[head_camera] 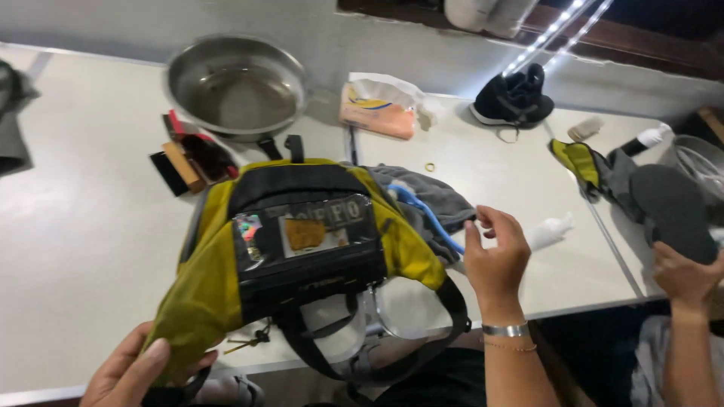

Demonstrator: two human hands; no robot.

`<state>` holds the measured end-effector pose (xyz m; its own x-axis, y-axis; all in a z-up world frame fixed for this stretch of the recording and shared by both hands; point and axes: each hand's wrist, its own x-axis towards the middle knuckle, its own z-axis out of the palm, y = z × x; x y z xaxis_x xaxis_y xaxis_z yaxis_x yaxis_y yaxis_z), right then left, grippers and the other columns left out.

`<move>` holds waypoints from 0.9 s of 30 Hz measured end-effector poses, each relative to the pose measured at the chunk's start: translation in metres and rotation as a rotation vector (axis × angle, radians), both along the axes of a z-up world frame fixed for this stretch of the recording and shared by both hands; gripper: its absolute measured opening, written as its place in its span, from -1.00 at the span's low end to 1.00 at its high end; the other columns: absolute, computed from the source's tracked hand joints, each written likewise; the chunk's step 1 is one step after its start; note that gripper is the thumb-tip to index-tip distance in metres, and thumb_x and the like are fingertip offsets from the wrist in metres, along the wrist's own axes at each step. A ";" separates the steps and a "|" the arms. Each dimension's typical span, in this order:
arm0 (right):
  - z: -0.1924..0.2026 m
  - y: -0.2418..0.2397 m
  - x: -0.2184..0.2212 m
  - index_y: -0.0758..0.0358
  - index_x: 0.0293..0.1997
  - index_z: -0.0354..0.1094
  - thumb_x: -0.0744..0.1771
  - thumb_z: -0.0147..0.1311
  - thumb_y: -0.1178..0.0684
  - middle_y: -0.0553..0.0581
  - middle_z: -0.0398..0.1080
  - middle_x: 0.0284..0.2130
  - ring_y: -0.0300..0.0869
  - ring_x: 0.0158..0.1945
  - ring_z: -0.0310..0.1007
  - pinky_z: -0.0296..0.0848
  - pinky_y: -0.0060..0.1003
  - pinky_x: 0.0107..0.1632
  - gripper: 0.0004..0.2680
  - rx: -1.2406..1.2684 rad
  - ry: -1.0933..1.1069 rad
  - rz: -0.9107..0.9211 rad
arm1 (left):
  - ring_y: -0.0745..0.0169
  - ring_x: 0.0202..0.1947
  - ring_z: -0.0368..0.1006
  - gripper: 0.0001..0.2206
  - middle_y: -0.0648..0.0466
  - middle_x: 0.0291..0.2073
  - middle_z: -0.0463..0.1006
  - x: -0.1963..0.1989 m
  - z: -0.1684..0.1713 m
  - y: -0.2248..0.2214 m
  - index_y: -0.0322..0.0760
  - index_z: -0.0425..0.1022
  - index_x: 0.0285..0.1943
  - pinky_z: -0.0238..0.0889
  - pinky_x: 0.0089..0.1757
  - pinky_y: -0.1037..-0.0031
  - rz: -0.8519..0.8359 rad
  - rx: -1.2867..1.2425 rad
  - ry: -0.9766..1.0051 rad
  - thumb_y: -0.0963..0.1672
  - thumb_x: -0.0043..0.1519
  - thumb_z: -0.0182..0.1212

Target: Cleaning a yellow and black bag using a toothbrush and cleaning solution on a workbench.

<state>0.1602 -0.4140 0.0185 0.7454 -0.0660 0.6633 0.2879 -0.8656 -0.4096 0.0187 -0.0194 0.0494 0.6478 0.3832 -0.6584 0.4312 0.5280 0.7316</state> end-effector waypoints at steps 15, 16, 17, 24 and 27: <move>-0.042 -0.091 0.006 0.26 0.01 0.30 0.33 0.24 0.10 0.17 0.46 -0.06 -0.02 -0.01 0.46 0.40 -0.12 0.08 -0.78 0.655 0.282 -0.464 | -0.31 -0.28 0.42 -0.77 -0.38 -0.16 0.52 -0.007 -0.094 0.052 -0.56 0.42 0.11 0.17 -0.23 0.19 -0.092 0.080 -0.259 -0.21 0.37 0.00; -0.058 -0.107 0.012 0.26 0.01 0.30 0.33 0.24 0.10 0.17 0.46 -0.06 -0.02 -0.01 0.46 0.40 -0.12 0.08 -0.78 0.665 0.292 -0.440 | -0.31 -0.28 0.42 -0.77 -0.38 -0.16 0.52 -0.004 -0.090 0.046 -0.56 0.42 0.11 0.17 -0.23 0.19 -0.071 0.097 -0.257 -0.21 0.37 0.00; -0.076 -0.121 0.017 0.26 0.00 0.33 0.32 0.30 0.08 0.19 0.47 -0.11 -0.06 -0.10 0.45 0.40 -0.15 -0.02 -0.76 0.594 0.290 -0.407 | -0.27 -0.37 0.47 -0.73 -0.45 -0.31 0.57 -0.002 -0.087 0.042 -0.53 0.47 0.10 0.25 -0.30 0.20 -0.102 0.095 -0.283 -0.17 0.33 0.06; -0.048 -0.081 0.013 0.54 0.15 0.30 0.37 0.35 0.16 0.37 0.44 0.02 0.12 -0.06 0.44 0.58 0.16 -0.25 -0.68 0.608 0.486 -0.287 | -0.04 -0.37 0.51 -0.77 -0.24 -0.29 0.60 -0.012 -0.053 0.020 -0.53 0.51 -0.04 0.47 -0.27 0.22 -0.051 -0.044 -0.436 -0.17 0.24 0.17; -0.051 -0.076 0.004 0.60 0.45 0.03 0.32 0.42 0.19 0.48 0.28 0.27 0.16 0.13 0.39 0.38 0.09 0.00 -0.40 0.405 0.306 -0.371 | -0.06 -0.31 0.50 -0.74 -0.27 -0.24 0.59 -0.012 -0.040 0.014 -0.57 0.51 -0.01 0.47 -0.26 0.19 -0.015 -0.091 -0.405 -0.17 0.24 0.15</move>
<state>0.1643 -0.4900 -0.0328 0.7768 -0.5583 0.2913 -0.1843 -0.6439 -0.7426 0.0062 -0.0050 0.0091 0.8667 0.3235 -0.3796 0.1263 0.5940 0.7945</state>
